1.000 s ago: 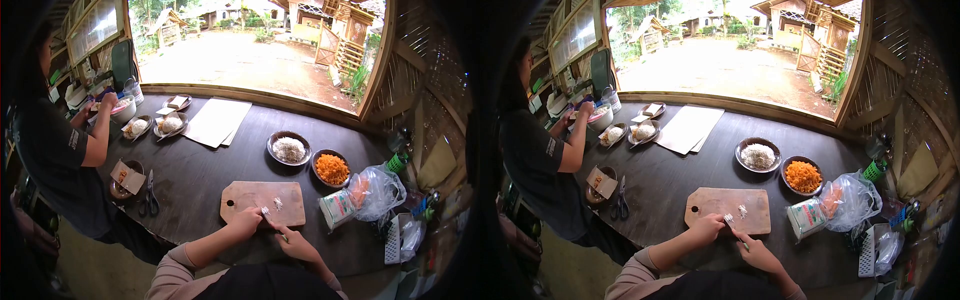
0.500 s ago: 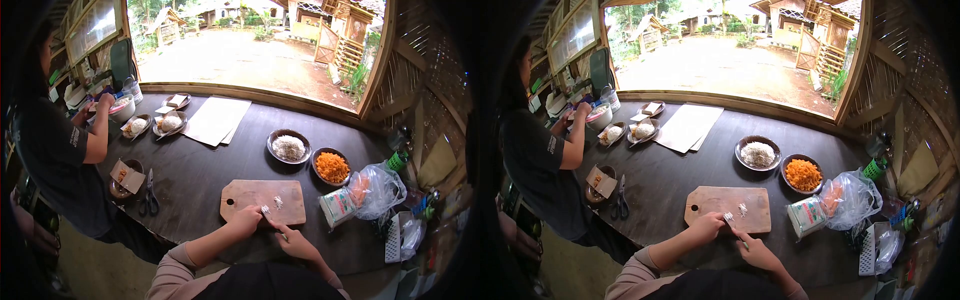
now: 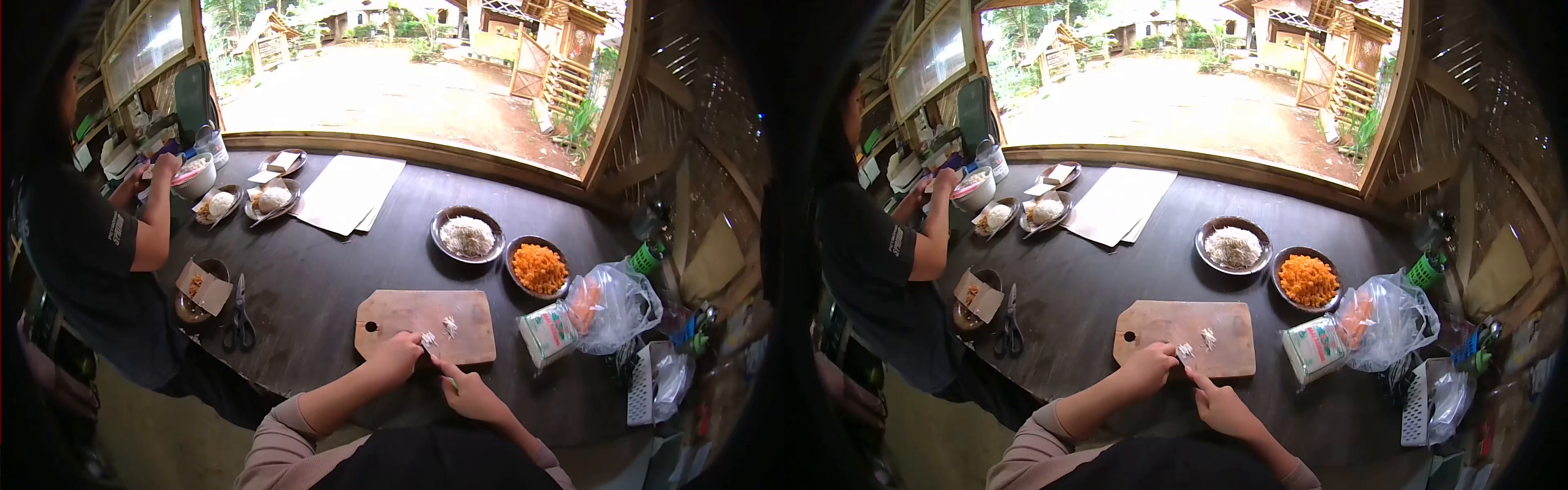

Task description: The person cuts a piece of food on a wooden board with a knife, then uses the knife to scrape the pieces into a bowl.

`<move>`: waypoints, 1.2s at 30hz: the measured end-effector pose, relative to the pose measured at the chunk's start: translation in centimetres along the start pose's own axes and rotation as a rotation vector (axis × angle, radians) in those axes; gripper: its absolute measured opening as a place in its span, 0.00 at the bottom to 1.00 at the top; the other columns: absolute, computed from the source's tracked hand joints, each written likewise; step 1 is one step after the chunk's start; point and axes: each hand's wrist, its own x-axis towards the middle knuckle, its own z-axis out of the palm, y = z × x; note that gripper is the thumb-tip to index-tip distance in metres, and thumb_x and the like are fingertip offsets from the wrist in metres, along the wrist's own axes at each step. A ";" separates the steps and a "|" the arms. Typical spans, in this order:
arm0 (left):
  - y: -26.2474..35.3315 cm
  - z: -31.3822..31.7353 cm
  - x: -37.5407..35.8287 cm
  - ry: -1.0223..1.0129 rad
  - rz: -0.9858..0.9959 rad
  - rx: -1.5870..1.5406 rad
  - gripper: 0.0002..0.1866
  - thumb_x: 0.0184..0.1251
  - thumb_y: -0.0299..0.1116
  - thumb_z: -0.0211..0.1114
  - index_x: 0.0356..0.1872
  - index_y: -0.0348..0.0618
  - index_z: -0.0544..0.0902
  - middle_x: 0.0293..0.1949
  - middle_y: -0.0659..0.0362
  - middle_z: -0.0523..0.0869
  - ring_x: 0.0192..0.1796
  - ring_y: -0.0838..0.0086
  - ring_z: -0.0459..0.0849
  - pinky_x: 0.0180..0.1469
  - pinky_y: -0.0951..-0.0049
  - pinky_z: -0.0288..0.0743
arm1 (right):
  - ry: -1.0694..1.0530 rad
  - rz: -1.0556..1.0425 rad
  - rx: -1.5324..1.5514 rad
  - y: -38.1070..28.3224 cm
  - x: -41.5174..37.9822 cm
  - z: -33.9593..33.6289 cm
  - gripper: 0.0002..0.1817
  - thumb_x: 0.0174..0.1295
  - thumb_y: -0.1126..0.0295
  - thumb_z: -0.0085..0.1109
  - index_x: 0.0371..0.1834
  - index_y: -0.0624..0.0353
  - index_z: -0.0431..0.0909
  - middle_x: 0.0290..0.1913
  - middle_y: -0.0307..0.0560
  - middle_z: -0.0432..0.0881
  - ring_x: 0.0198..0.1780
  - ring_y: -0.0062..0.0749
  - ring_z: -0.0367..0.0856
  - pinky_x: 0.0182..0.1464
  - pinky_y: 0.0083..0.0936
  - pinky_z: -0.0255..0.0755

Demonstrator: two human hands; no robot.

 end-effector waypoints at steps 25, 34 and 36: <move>0.2 -0.2 -0.1 0.042 0.012 -0.003 0.08 0.52 0.20 0.59 0.31 0.37 0.85 0.38 0.52 0.83 0.47 0.55 0.82 0.51 0.59 0.78 | -0.042 0.002 0.044 0.4 -0.7 -1.1 0.23 0.71 0.71 0.51 0.70 0.54 0.69 0.52 0.68 0.82 0.50 0.56 0.84 0.53 0.36 0.75; 0.0 -0.3 0.1 0.014 0.017 0.040 0.07 0.54 0.22 0.59 0.31 0.38 0.86 0.40 0.53 0.82 0.48 0.57 0.82 0.52 0.61 0.78 | 0.010 -0.066 0.013 0.8 -0.6 -0.9 0.24 0.71 0.71 0.51 0.70 0.52 0.69 0.40 0.70 0.82 0.40 0.56 0.86 0.47 0.39 0.76; 0.0 -0.4 0.0 -0.036 -0.015 0.055 0.07 0.56 0.24 0.60 0.31 0.38 0.86 0.42 0.54 0.82 0.50 0.58 0.82 0.53 0.62 0.78 | 0.024 -0.174 0.010 1.4 -0.6 -1.0 0.24 0.71 0.72 0.51 0.70 0.54 0.69 0.47 0.68 0.83 0.43 0.50 0.87 0.50 0.33 0.76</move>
